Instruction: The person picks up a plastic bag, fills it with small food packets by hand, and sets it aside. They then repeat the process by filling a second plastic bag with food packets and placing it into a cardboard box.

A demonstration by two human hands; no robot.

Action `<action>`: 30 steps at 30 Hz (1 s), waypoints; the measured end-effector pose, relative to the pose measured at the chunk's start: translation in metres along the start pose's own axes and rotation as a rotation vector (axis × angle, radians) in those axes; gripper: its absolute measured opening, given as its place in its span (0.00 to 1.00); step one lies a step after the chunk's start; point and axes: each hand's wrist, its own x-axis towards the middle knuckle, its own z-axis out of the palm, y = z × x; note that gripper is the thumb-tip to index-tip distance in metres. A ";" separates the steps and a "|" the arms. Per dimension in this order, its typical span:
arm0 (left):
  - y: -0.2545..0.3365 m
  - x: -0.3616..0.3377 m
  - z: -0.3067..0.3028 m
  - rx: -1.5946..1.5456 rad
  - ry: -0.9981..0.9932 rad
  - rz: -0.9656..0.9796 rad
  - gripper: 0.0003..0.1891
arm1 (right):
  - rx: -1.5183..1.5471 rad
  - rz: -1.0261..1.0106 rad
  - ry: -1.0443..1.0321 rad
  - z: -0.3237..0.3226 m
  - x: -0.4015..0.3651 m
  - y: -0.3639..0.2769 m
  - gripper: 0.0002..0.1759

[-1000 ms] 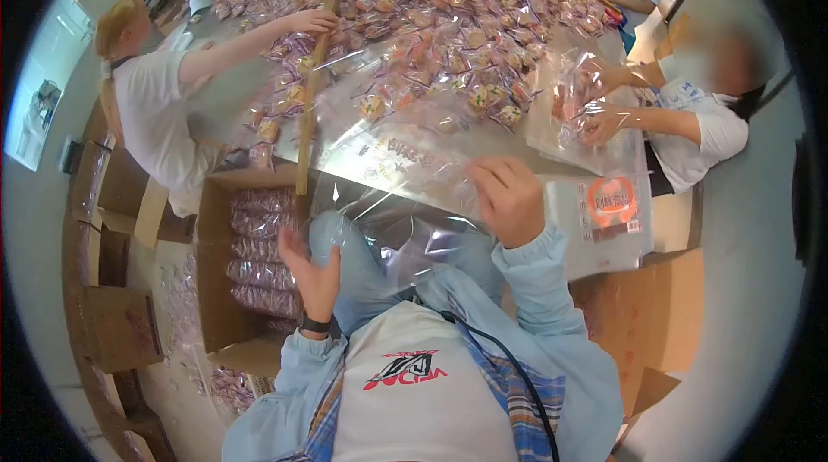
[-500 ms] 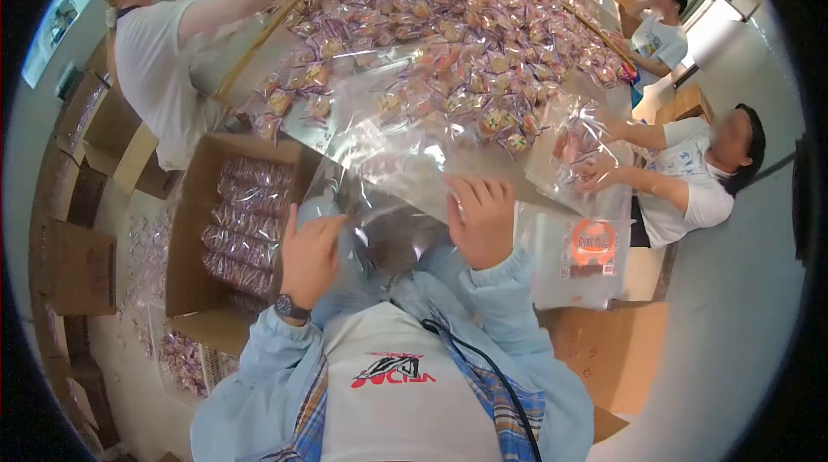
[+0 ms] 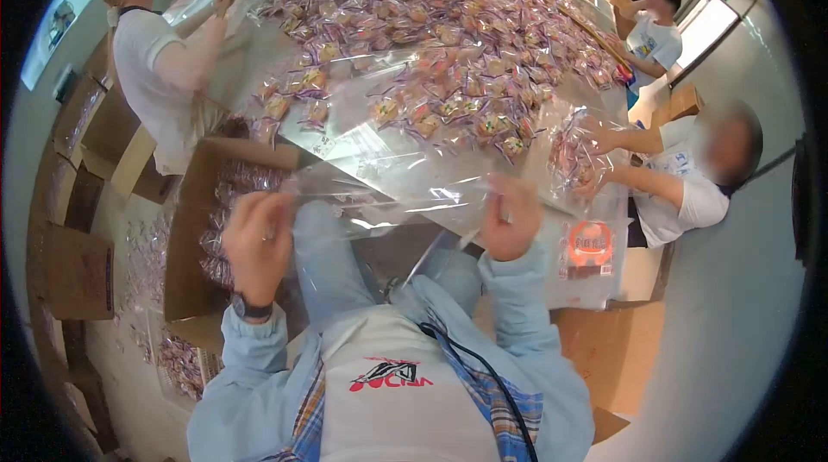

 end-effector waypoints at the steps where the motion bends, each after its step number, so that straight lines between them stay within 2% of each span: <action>1: 0.015 0.005 -0.012 0.010 0.176 0.023 0.15 | 0.004 -0.083 0.108 -0.014 0.020 -0.007 0.16; 2: 0.022 0.005 -0.018 0.021 0.351 0.040 0.16 | 0.011 -0.167 0.211 -0.024 0.034 -0.013 0.16; 5: 0.026 -0.007 -0.019 -0.145 0.357 0.251 0.15 | 0.173 -0.140 0.385 -0.029 0.046 -0.018 0.18; 6: 0.023 -0.009 -0.018 -0.155 0.203 0.288 0.17 | 0.253 0.045 0.282 -0.027 0.041 -0.015 0.19; 8: 0.018 -0.021 -0.001 -0.153 -0.048 0.091 0.18 | 0.400 0.414 0.083 -0.020 0.019 -0.006 0.21; 9: 0.016 -0.027 0.008 -0.166 -0.104 0.026 0.17 | 0.796 0.745 0.021 -0.012 0.011 -0.003 0.23; 11: 0.012 -0.043 0.024 -0.190 -0.227 -0.116 0.17 | 0.764 0.984 -0.396 -0.001 -0.013 0.003 0.24; 13: 0.005 -0.061 0.041 -0.153 -0.280 -0.120 0.16 | 0.702 0.991 -0.408 0.040 -0.058 0.012 0.25; 16: 0.007 -0.070 0.052 -0.146 -0.314 -0.155 0.14 | 0.987 1.087 -0.494 0.076 -0.094 0.026 0.21; 17: 0.006 -0.071 0.056 -0.144 -0.322 -0.158 0.14 | 1.192 1.199 -0.475 0.084 -0.103 0.034 0.16; 19: 0.007 -0.068 0.057 -0.146 -0.325 -0.165 0.12 | 0.998 1.012 -0.387 0.091 -0.118 0.044 0.13; 21: 0.005 -0.064 0.058 -0.113 -0.298 -0.191 0.11 | 0.845 0.968 -0.330 0.099 -0.128 0.064 0.10; 25: 0.002 -0.063 0.064 -0.068 -0.282 -0.238 0.08 | 0.489 0.966 -0.340 0.077 -0.121 0.113 0.10; 27: 0.002 -0.060 0.066 -0.073 -0.259 -0.225 0.08 | 0.383 0.939 -0.295 0.061 -0.105 0.121 0.13; 30: 0.010 -0.052 0.067 -0.052 -0.259 -0.225 0.08 | 0.156 0.835 -0.187 0.047 -0.075 0.114 0.06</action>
